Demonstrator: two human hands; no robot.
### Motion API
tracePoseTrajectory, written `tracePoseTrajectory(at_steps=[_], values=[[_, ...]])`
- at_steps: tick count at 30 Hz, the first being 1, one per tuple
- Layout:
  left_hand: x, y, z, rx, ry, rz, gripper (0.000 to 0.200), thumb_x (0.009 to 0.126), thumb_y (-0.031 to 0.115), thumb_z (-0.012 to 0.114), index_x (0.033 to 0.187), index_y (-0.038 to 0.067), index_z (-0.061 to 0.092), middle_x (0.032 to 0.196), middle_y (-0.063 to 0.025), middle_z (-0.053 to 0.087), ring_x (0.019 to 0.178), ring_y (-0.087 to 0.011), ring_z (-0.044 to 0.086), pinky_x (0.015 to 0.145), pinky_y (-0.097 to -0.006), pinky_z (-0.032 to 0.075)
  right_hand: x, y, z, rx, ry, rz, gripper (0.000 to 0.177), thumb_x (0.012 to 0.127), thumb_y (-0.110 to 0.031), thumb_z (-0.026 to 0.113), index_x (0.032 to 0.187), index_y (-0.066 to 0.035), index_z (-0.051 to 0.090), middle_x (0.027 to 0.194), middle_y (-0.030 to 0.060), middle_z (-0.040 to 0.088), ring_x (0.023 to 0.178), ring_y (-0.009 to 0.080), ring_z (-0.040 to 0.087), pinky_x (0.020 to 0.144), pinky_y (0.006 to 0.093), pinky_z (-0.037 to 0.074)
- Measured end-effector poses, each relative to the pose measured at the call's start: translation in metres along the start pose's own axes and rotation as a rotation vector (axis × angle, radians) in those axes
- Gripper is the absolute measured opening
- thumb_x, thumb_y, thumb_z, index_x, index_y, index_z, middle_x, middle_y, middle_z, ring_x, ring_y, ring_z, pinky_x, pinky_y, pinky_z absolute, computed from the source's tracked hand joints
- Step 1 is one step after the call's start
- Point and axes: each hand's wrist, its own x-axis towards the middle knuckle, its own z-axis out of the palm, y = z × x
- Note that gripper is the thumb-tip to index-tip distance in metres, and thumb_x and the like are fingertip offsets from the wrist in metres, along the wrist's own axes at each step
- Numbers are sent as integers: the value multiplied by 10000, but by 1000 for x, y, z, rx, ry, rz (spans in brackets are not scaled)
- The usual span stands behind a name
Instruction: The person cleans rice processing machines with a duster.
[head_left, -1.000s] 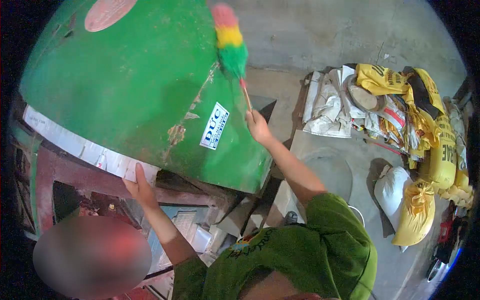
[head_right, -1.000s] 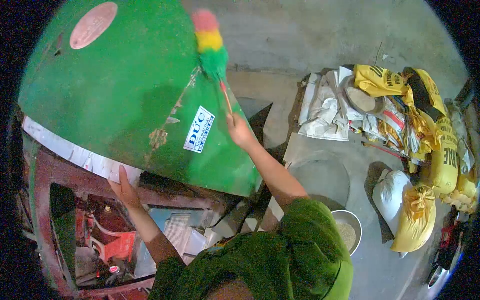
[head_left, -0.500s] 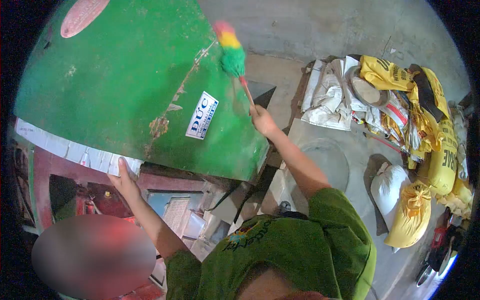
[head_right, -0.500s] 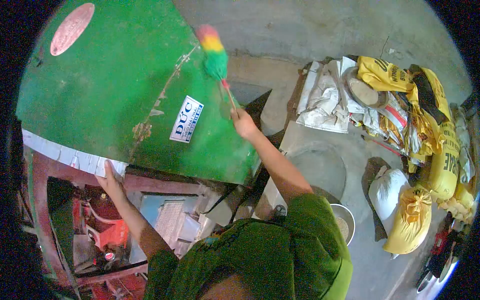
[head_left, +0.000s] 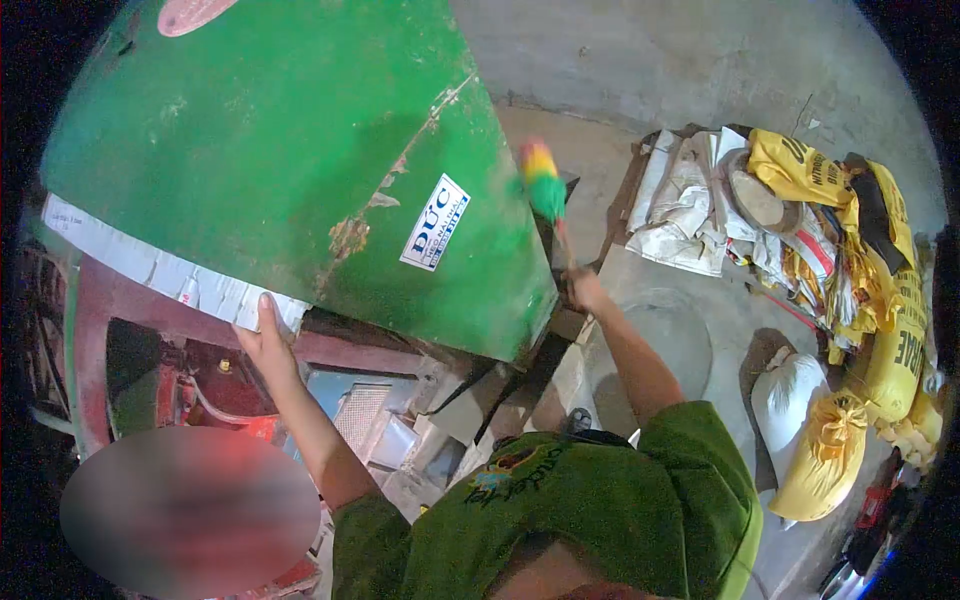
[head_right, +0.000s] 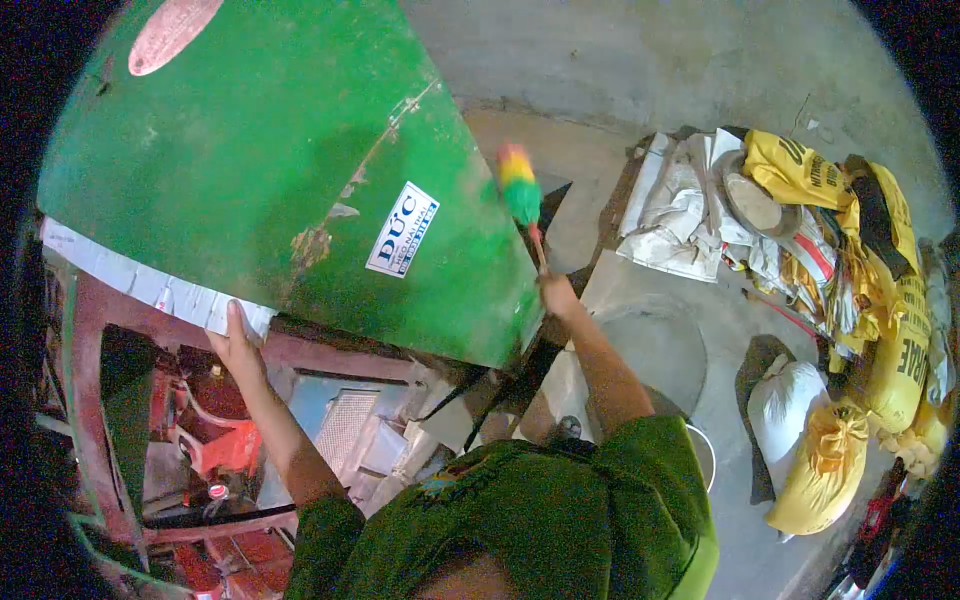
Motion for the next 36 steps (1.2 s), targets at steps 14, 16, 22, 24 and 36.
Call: tracePoseTrajectory(at_steps=[14,16,22,24,36], values=[[0,5,1,93,-1,-7,382,792,136,556,1106,-22,406,1047,-89,490,938,-148,466,830,-269,353,7,244,1,-598,44,-270,231,834,-218,379,886,-46,524,545,36,459,448,142,455,398,274,354],[-2,8,4,106,35,11,368,788,146,563,1081,-27,425,1012,-85,504,908,-145,477,808,-268,366,-24,170,-6,-294,36,60,222,831,-210,373,884,-51,519,538,29,444,434,133,440,389,267,342],[-2,7,7,48,46,41,366,779,182,581,1040,-31,439,962,-79,522,866,-134,488,774,-259,384,-46,-1,-7,335,112,-35,357,875,-385,332,850,-58,473,499,-19,330,399,80,340,357,236,278],[0,1,4,58,50,51,364,779,184,583,1037,-28,441,953,-76,526,861,-130,489,771,-257,385,-45,-37,2,369,76,-227,397,878,-425,314,827,-60,460,508,-22,346,414,87,357,380,226,289],[-3,17,6,96,3,-28,379,783,213,579,1051,-19,443,991,-62,525,882,-122,487,765,-245,388,-48,-113,105,191,-172,-453,203,891,-218,382,792,-50,441,566,-15,418,479,58,376,433,202,309]])
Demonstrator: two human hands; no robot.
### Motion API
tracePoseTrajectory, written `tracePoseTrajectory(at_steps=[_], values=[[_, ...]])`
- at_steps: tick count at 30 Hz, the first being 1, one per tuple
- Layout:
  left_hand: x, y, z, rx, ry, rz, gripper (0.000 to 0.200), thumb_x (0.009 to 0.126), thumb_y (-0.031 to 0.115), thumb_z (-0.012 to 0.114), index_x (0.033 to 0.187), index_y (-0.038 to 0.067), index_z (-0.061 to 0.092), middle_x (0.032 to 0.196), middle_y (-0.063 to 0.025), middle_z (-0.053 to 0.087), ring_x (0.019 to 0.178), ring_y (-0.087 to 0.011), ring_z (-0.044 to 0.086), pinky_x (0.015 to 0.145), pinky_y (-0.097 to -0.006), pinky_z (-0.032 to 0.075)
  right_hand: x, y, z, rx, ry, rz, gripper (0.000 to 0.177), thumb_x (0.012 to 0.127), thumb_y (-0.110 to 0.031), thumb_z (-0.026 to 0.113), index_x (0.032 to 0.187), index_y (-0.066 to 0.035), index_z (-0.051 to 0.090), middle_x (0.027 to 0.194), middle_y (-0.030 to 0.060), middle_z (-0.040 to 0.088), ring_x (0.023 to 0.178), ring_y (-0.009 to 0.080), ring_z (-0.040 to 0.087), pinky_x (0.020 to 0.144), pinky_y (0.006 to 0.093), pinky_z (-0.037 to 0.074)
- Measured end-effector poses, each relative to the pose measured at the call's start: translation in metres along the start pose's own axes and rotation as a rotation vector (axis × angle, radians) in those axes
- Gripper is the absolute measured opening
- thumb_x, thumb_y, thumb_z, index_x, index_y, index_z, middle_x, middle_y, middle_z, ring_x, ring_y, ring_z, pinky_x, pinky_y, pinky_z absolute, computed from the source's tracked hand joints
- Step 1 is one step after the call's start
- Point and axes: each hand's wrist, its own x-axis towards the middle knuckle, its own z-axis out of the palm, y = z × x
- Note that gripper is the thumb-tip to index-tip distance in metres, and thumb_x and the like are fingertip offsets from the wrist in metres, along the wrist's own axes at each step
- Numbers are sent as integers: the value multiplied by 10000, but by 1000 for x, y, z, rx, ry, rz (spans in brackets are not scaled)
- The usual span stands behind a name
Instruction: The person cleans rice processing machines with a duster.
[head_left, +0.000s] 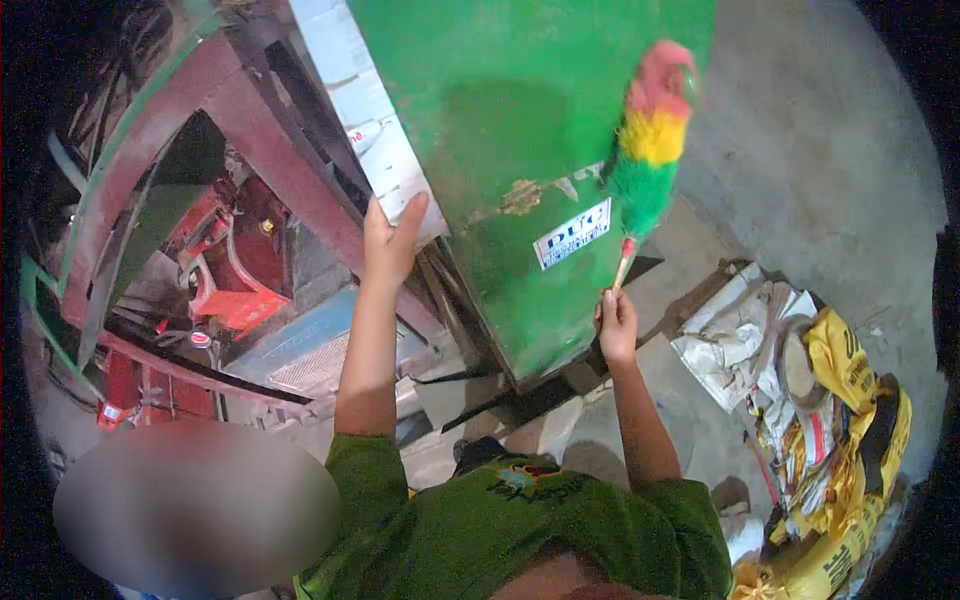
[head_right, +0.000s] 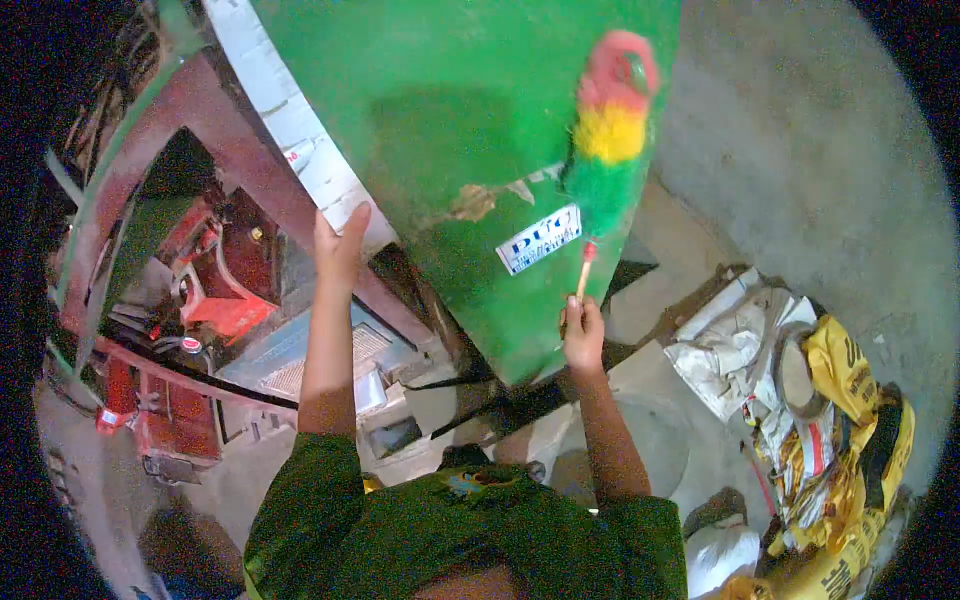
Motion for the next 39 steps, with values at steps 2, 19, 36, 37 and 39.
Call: tracePoseTrajectory(at_steps=[2,19,36,37,39], values=[[4,-8,-1,-42,2,90,370,786,198,574,1057,-21,447,992,-65,529,886,-127,492,767,-251,392,18,-12,5,-39,63,5,212,892,-232,379,795,-53,436,557,-22,394,467,50,359,414,197,296],[2,-12,-1,-166,-79,131,307,816,113,518,1084,-17,445,1009,-65,531,913,-132,493,787,-255,386,115,-91,6,-692,325,-527,266,869,-237,396,784,5,466,625,199,494,537,327,488,511,378,383],[2,-12,2,-214,-80,142,292,805,129,537,1043,-23,462,978,-61,535,890,-119,491,768,-254,391,140,-133,9,-392,352,-321,358,874,-297,375,765,21,499,628,150,518,566,239,494,548,353,386],[3,-11,2,-230,-75,123,288,804,124,538,1040,-22,463,977,-61,534,889,-118,490,766,-254,390,142,-130,7,-334,323,-225,362,873,-298,374,754,21,497,621,148,515,568,233,497,548,353,387],[2,-8,1,-174,-67,132,281,804,119,535,1037,-21,463,974,-60,534,888,-119,490,766,-253,391,136,-137,11,-273,294,-134,367,873,-300,373,744,21,496,614,147,512,569,227,501,547,354,388]])
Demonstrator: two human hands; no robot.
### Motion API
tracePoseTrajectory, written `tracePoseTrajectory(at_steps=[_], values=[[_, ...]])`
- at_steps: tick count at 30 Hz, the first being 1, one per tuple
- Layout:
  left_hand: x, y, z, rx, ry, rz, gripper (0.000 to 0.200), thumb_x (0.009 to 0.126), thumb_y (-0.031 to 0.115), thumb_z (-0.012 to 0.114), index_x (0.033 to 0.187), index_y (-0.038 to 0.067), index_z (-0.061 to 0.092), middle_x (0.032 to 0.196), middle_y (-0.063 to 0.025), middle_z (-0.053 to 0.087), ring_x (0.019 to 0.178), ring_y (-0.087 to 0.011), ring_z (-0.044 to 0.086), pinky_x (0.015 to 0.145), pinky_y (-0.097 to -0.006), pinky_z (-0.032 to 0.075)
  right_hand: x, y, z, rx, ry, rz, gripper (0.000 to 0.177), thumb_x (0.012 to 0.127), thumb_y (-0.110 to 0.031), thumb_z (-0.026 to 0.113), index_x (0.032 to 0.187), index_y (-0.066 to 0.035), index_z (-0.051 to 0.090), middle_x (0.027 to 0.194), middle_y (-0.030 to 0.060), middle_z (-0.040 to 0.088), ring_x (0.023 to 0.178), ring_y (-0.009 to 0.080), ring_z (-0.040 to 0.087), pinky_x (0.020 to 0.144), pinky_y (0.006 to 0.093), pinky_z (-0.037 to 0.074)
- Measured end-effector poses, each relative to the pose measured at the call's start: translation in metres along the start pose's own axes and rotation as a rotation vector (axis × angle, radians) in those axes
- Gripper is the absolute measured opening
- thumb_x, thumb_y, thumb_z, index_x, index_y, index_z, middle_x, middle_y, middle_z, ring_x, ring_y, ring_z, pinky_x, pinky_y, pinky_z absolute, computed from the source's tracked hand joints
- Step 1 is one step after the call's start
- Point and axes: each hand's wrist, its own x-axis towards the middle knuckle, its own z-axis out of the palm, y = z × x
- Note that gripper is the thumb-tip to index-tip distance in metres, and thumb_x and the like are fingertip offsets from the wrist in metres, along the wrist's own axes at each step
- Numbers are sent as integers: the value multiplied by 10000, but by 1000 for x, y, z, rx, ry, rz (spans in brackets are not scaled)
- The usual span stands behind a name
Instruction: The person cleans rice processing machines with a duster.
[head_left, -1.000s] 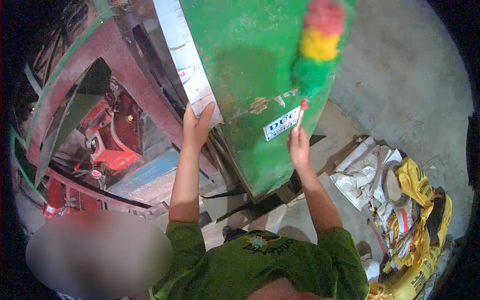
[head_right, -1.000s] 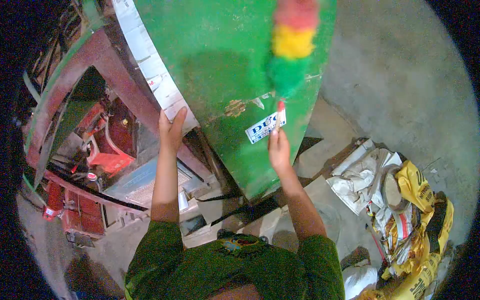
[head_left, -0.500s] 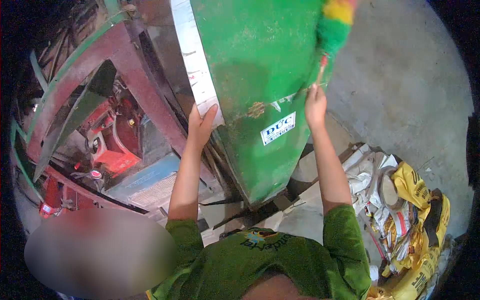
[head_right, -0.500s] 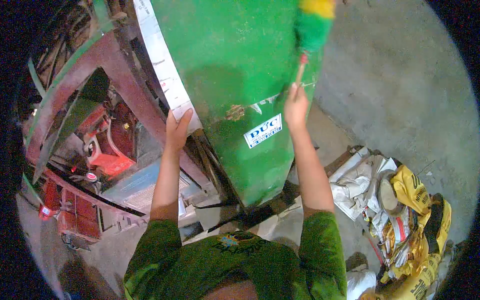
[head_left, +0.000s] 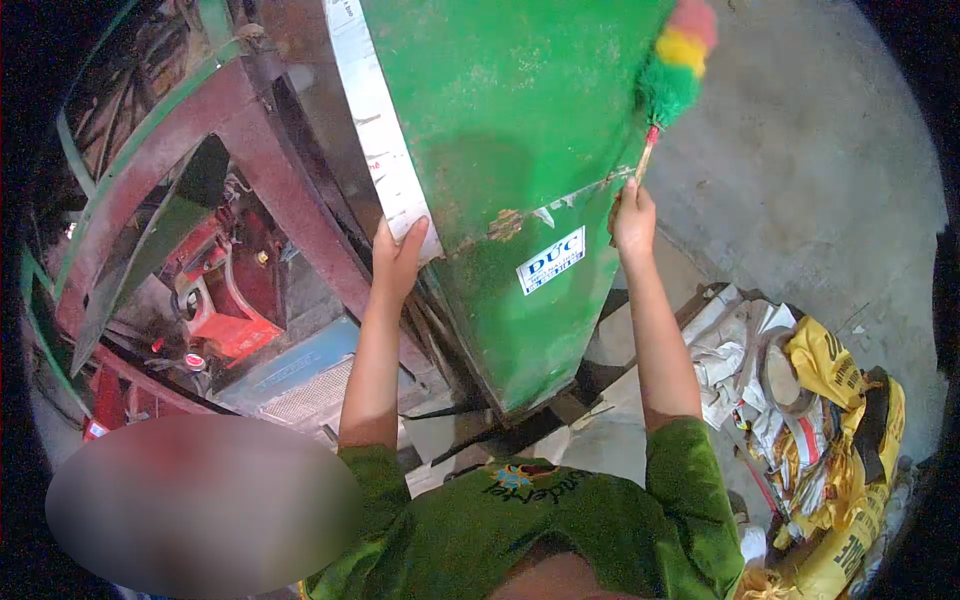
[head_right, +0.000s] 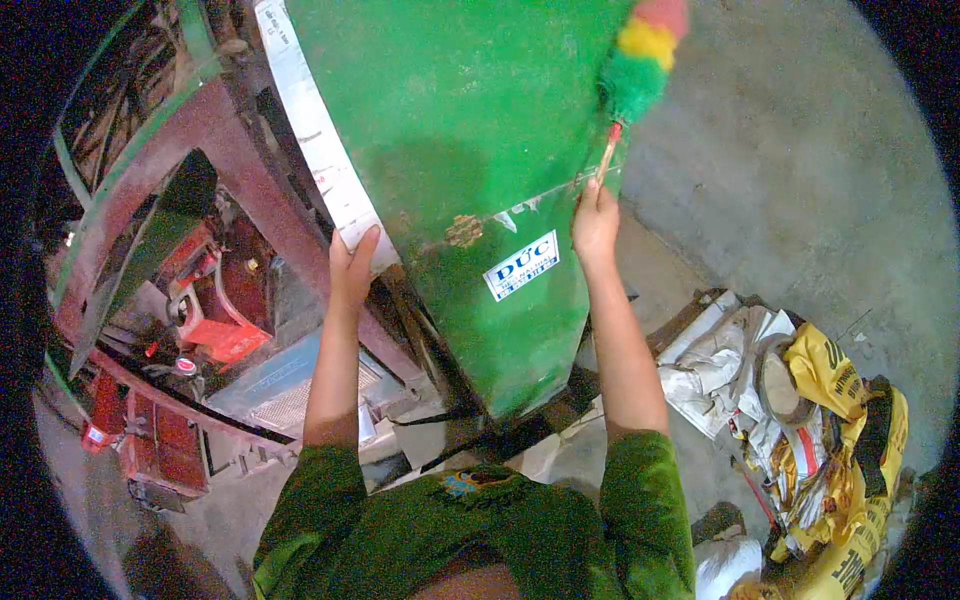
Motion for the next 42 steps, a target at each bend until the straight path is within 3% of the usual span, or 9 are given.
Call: tracePoseTrajectory(at_steps=[2,5,8,14,24,26,33,37,42], values=[[1,1,0,64,0,11,275,805,113,532,1034,-21,464,971,-60,533,887,-119,489,765,-253,391,-14,-6,-1,-74,-20,-284,372,883,-317,361,706,-6,459,538,51,430,468,140,413,456,293,352],[0,-1,0,66,21,0,273,803,109,532,1032,-24,462,968,-59,533,884,-121,489,764,-253,391,-25,-19,-7,-252,-10,-433,357,878,-304,374,714,1,465,560,96,447,523,170,453,512,322,378],[-1,-1,0,48,14,17,323,790,150,558,1051,-2,441,963,-48,530,866,-122,499,751,-252,403,-14,-18,-13,-261,45,-315,336,869,-297,379,777,8,487,655,219,514,605,344,521,559,399,396],[1,-8,-2,29,8,-20,280,806,125,533,1029,-29,462,969,-63,535,878,-122,492,759,-256,397,-33,-50,-3,-293,10,-393,329,868,-290,379,800,16,481,700,254,515,663,411,508,580,435,394],[0,-1,-1,27,-5,-11,296,809,132,531,1047,-25,450,979,-55,528,883,-116,490,763,-254,397,7,-104,14,-231,143,-517,319,860,-279,396,765,13,483,675,269,510,643,416,514,563,441,400],[0,-1,0,38,-1,8,298,809,133,531,1048,-24,448,981,-53,526,883,-114,489,763,-253,396,-19,-93,19,-256,-29,-544,330,861,-290,386,781,11,496,676,256,523,644,411,522,575,442,411],[0,-2,-1,-47,-13,-18,289,812,138,525,1043,-22,453,957,-49,531,861,-103,491,744,-247,398,-4,-96,-2,-258,98,-505,306,868,-287,379,803,-8,487,654,232,526,618,398,529,548,448,401],[1,-3,-1,42,-10,11,283,810,156,534,1024,-18,468,936,-48,537,851,-104,491,733,-247,400,-32,-109,1,-431,-75,-595,327,866,-298,383,774,2,475,666,247,523,646,427,509,547,449,398],[-1,0,-2,22,-17,-5,292,809,162,536,1026,-21,467,938,-55,538,852,-111,491,733,-250,400,-3,-121,-14,-271,102,-535,305,853,-285,414,800,1,506,667,253,520,640,422,514,546,444,405]])
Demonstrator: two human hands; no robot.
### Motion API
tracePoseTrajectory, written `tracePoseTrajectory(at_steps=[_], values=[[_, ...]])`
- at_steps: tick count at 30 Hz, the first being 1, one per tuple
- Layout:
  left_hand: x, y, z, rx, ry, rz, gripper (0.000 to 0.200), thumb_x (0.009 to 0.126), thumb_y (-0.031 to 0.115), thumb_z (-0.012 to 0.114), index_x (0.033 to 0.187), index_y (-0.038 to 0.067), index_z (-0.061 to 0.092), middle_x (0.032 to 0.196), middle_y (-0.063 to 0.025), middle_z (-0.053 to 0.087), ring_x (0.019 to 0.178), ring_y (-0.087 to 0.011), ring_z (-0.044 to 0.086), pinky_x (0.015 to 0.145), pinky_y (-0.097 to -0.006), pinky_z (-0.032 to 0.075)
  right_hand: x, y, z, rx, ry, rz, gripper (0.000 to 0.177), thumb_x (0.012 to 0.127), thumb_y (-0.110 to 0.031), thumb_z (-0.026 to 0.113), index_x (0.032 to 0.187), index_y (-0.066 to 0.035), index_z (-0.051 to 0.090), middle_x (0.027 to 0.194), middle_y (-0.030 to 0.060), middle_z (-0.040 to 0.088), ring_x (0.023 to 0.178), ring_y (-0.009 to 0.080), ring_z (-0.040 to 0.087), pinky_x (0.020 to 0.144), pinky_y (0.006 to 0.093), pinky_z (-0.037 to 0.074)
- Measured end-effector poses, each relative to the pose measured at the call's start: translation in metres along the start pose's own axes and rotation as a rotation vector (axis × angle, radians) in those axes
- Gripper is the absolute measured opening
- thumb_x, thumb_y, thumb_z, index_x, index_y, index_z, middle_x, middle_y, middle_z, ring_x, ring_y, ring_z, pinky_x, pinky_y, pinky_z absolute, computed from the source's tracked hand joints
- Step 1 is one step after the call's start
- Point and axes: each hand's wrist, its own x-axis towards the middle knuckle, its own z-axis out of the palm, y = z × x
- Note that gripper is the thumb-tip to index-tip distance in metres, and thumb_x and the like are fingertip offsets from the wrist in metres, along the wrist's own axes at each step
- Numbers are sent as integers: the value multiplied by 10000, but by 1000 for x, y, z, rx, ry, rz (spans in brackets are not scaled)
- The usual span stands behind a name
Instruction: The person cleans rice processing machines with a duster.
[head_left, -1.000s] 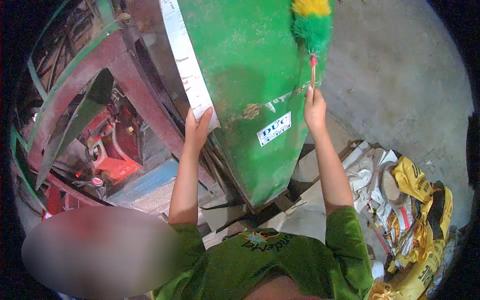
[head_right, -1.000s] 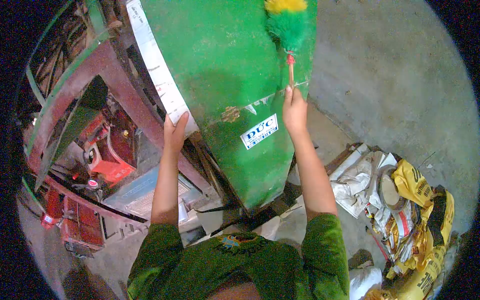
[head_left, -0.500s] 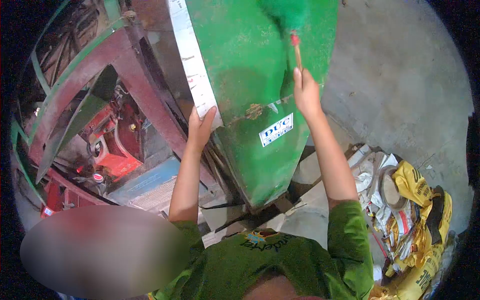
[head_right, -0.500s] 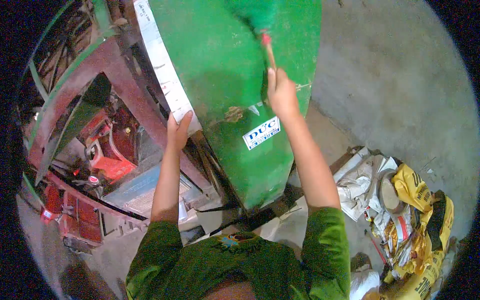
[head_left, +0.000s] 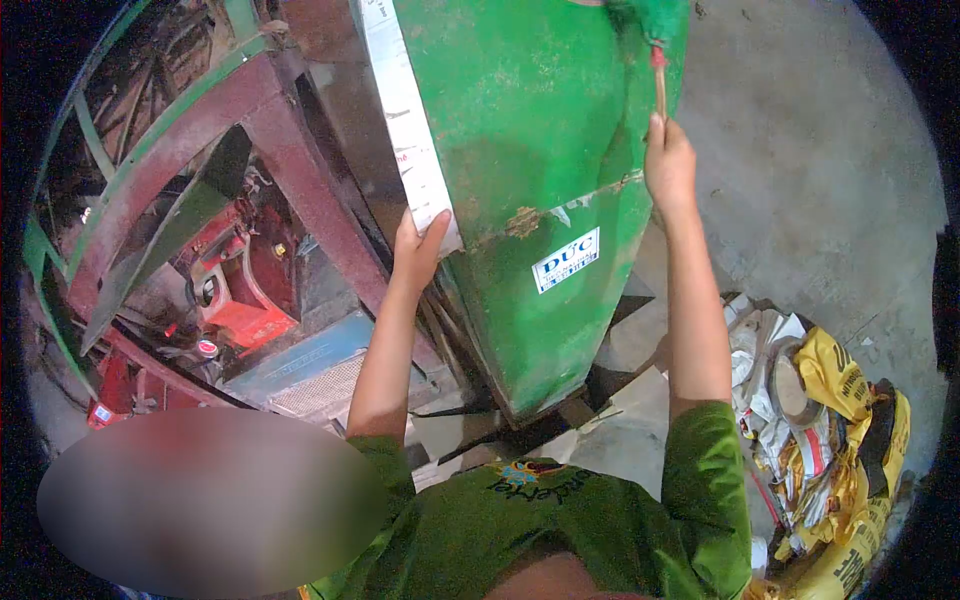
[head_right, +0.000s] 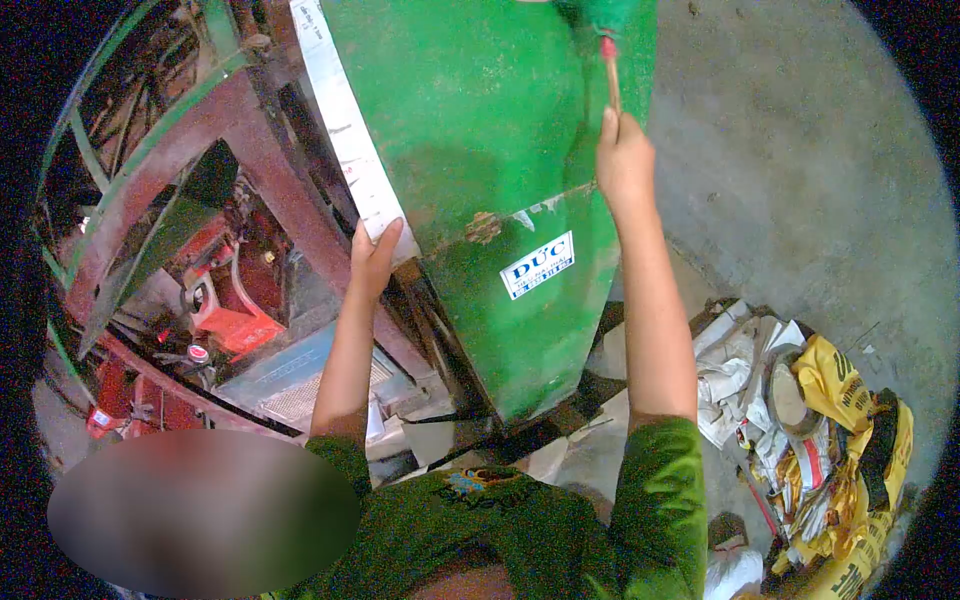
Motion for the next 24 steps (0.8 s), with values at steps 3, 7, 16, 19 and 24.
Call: tracePoseTrajectory(at_steps=[3,7,16,19,24], values=[[1,1,2,66,10,3,296,808,166,539,1024,-23,466,938,-57,539,851,-114,493,735,-253,401,-15,-13,-2,-29,-80,-76,289,852,-270,420,809,-1,515,664,247,524,636,414,522,540,447,405],[0,0,0,83,19,-18,338,801,200,550,1033,-27,455,942,-61,538,854,-121,495,739,-259,402,-30,-13,-7,-133,-147,-97,285,852,-271,418,802,-6,511,644,245,523,631,419,521,545,464,403],[3,-17,-3,52,120,-105,360,771,187,593,1027,-15,442,932,-73,529,809,-131,507,697,-271,429,-129,81,11,5,-193,315,320,867,-287,392,782,12,468,680,275,499,648,419,500,557,438,396],[5,-14,-2,55,191,-190,356,761,163,604,1030,-14,451,923,-78,541,801,-140,517,692,-280,436,-242,152,19,-9,-178,361,314,871,-294,380,781,-4,459,647,257,501,583,422,490,518,459,387],[2,-12,1,153,130,-150,366,773,147,587,1058,-28,437,1003,-97,521,853,-164,511,769,-291,411,-422,232,-28,-168,-324,769,317,858,-335,364,874,-30,449,685,244,540,663,436,510,589,515,383]])
